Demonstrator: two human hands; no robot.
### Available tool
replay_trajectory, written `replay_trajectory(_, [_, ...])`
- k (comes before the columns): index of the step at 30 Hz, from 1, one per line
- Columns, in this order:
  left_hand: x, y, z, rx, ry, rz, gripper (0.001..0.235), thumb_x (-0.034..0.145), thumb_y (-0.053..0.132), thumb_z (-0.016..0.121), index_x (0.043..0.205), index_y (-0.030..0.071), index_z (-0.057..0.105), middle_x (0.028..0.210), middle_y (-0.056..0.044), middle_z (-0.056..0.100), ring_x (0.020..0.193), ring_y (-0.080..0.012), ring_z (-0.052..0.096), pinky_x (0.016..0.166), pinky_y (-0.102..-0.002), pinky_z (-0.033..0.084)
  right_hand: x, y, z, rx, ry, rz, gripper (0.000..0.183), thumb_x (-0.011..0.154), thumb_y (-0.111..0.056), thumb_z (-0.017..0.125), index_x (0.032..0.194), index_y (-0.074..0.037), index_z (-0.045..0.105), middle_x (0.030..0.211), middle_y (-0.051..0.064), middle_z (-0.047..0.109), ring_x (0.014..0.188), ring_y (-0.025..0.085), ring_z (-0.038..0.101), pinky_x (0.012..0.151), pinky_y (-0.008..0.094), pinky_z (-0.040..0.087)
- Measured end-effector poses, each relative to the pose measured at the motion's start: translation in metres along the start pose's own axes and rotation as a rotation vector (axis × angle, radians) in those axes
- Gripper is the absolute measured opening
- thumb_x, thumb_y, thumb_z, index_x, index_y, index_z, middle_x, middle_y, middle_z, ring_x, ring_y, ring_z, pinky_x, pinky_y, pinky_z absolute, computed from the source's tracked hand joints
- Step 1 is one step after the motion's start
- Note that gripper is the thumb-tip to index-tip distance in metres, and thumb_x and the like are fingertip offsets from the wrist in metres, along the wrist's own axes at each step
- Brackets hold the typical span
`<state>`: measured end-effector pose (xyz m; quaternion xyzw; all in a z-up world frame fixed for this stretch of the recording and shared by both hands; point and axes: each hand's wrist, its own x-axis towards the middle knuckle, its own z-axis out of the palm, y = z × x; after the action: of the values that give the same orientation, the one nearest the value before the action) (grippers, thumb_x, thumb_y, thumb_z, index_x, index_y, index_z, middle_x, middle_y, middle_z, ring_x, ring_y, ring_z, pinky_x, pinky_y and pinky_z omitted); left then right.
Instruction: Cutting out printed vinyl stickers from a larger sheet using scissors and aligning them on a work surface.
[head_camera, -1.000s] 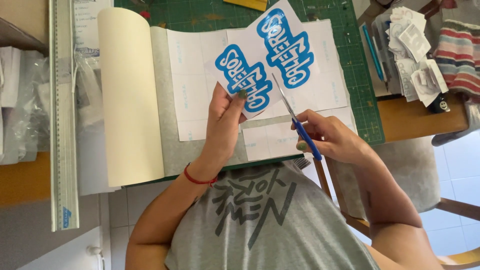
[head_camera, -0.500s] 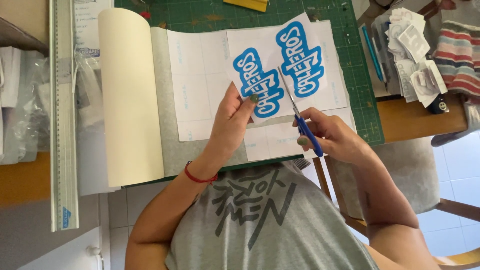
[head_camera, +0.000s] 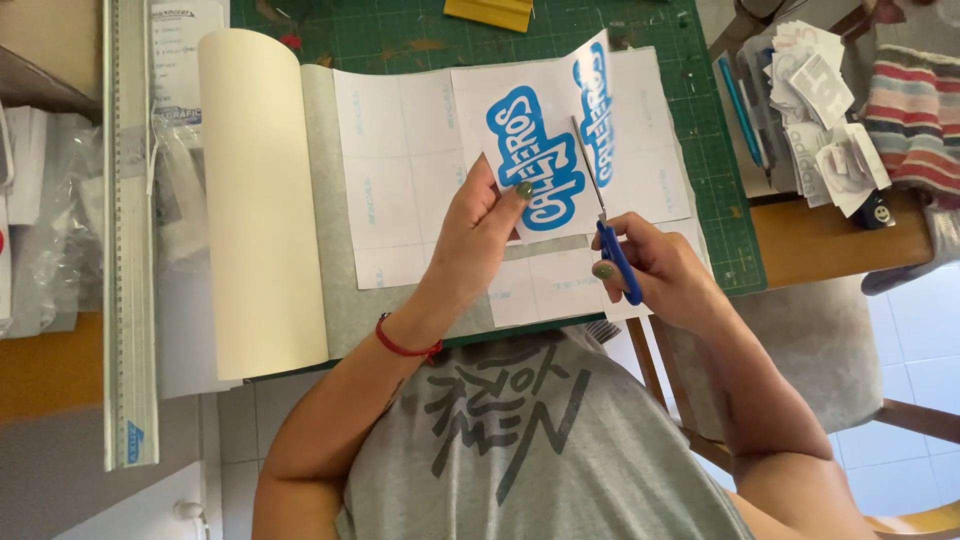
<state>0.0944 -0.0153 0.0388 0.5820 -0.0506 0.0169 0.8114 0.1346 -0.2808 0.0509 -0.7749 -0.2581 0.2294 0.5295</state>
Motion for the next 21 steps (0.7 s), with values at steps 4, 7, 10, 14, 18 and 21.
replay_trajectory(4, [0.002, -0.01, -0.001, -0.006, -0.059, -0.029, 0.052, 0.115, 0.009, 0.05, 0.164, 0.006, 0.035, 0.15, -0.025, 0.062, 0.138, -0.0463, 0.066, 0.115, -0.07, 0.052, 0.001, -0.011, -0.001, 0.018, 0.021, -0.001, 0.033, 0.101, -0.021, 0.074, 0.126, -0.001, 0.066, 0.062, 0.009, 0.075, 0.056, 0.015, 0.063, 0.059, 0.024, 0.048])
replay_trajectory(7, [0.002, -0.011, -0.002, -0.019, -0.067, -0.087, 0.052, 0.114, 0.007, 0.049, 0.164, 0.008, 0.035, 0.148, -0.023, 0.064, 0.136, -0.046, 0.068, 0.114, -0.067, 0.054, 0.004, -0.011, -0.003, 0.04, 0.035, -0.013, 0.036, 0.1, -0.025, 0.076, 0.127, -0.002, 0.067, 0.065, 0.01, 0.075, 0.057, 0.016, 0.065, 0.059, 0.025, 0.049])
replay_trajectory(10, [0.003, -0.005, 0.001, -0.031, -0.069, -0.109, 0.053, 0.113, 0.006, 0.049, 0.164, 0.007, 0.035, 0.148, -0.023, 0.064, 0.137, -0.0453, 0.067, 0.114, -0.067, 0.053, 0.005, -0.007, -0.003, 0.037, 0.053, -0.013, 0.038, 0.1, -0.026, 0.076, 0.128, -0.002, 0.066, 0.065, 0.009, 0.076, 0.057, 0.015, 0.065, 0.059, 0.023, 0.048])
replay_trajectory(14, [0.002, 0.006, 0.005, -0.02, -0.067, -0.139, 0.052, 0.114, 0.007, 0.048, 0.164, 0.008, 0.035, 0.148, -0.023, 0.065, 0.137, -0.044, 0.067, 0.114, -0.065, 0.054, 0.005, -0.01, 0.002, 0.019, 0.07, -0.051, 0.031, 0.102, -0.019, 0.074, 0.126, 0.0, 0.065, 0.065, 0.009, 0.072, 0.057, 0.016, 0.064, 0.059, 0.025, 0.049])
replay_trajectory(18, [0.006, -0.002, 0.006, -0.02, -0.09, -0.162, 0.052, 0.113, 0.006, 0.047, 0.164, 0.009, 0.036, 0.147, -0.024, 0.065, 0.134, -0.0444, 0.069, 0.11, -0.065, 0.056, 0.006, -0.009, 0.001, 0.008, 0.121, -0.019, 0.026, 0.101, -0.011, 0.074, 0.123, 0.0, 0.067, 0.063, 0.01, 0.071, 0.057, 0.019, 0.063, 0.061, 0.027, 0.049])
replay_trajectory(21, [0.012, -0.011, 0.006, -0.029, -0.115, -0.179, 0.052, 0.113, 0.005, 0.047, 0.164, 0.01, 0.036, 0.145, -0.024, 0.067, 0.131, -0.0445, 0.071, 0.107, -0.063, 0.059, 0.009, -0.002, -0.002, 0.003, 0.144, -0.008, 0.024, 0.101, -0.01, 0.071, 0.123, -0.004, 0.067, 0.061, 0.007, 0.07, 0.058, 0.016, 0.063, 0.063, 0.024, 0.049])
